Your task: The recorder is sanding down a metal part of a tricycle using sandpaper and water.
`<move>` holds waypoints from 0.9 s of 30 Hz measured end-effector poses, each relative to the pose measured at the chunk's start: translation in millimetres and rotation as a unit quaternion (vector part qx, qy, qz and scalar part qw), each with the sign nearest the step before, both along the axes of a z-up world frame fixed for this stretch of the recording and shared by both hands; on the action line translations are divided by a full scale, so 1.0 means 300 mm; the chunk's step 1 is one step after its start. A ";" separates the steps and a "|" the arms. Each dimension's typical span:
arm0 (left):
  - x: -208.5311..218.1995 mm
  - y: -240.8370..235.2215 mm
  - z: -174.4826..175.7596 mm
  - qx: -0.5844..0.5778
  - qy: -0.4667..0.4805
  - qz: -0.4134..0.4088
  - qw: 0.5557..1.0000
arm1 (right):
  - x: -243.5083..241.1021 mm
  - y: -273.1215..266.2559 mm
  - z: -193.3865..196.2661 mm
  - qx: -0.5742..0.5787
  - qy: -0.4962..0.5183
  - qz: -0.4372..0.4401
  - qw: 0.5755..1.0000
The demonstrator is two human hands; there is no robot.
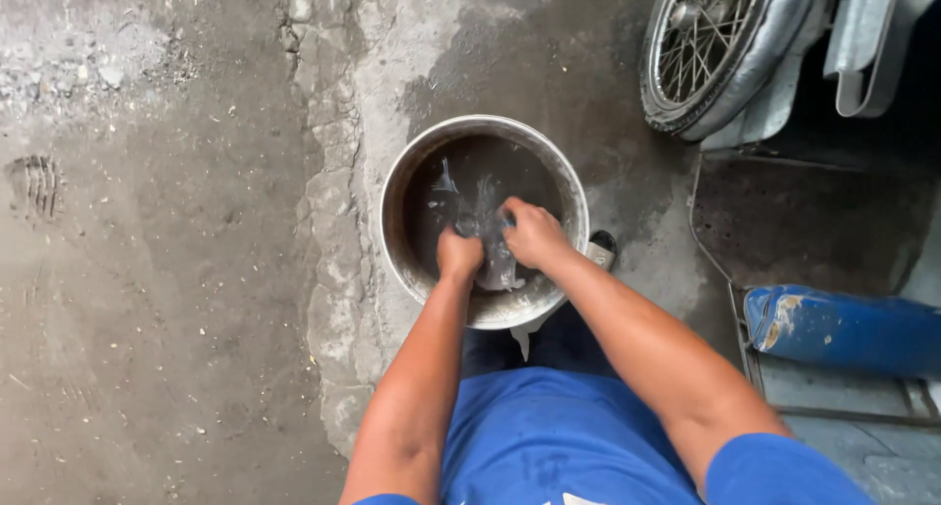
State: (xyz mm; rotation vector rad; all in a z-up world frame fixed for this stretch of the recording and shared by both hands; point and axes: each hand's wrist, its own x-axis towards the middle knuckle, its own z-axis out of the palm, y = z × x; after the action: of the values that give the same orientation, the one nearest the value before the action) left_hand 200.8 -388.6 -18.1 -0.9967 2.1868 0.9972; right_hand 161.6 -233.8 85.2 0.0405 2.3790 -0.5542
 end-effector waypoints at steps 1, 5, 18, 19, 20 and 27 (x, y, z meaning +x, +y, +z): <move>0.022 -0.011 0.030 0.024 0.059 0.021 0.998 | 0.021 0.002 0.087 -0.091 0.046 -0.033 0.994; 0.090 -0.057 0.013 0.137 0.149 0.064 0.977 | 0.097 0.032 0.391 -0.255 0.233 -0.053 0.937; 0.108 -0.012 0.026 0.160 0.117 0.098 0.975 | 0.078 0.008 -0.020 -0.030 0.035 -0.008 0.999; 0.105 -0.013 0.011 0.150 0.128 0.096 0.976 | 0.073 0.006 0.026 -0.088 0.103 -0.013 0.991; 0.101 -0.015 -0.002 0.140 0.138 0.093 0.976 | 0.067 0.002 0.072 -0.146 0.169 -0.018 0.975; 0.084 -0.006 0.291 0.296 0.159 0.198 0.921 | 0.169 0.005 0.414 -0.378 0.170 -0.101 0.905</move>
State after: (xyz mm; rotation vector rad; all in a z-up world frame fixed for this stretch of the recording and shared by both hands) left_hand 225.8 -390.4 69.4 -1.0397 1.7374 1.9827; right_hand 212.2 -232.2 209.3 -0.1693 2.3238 -1.6650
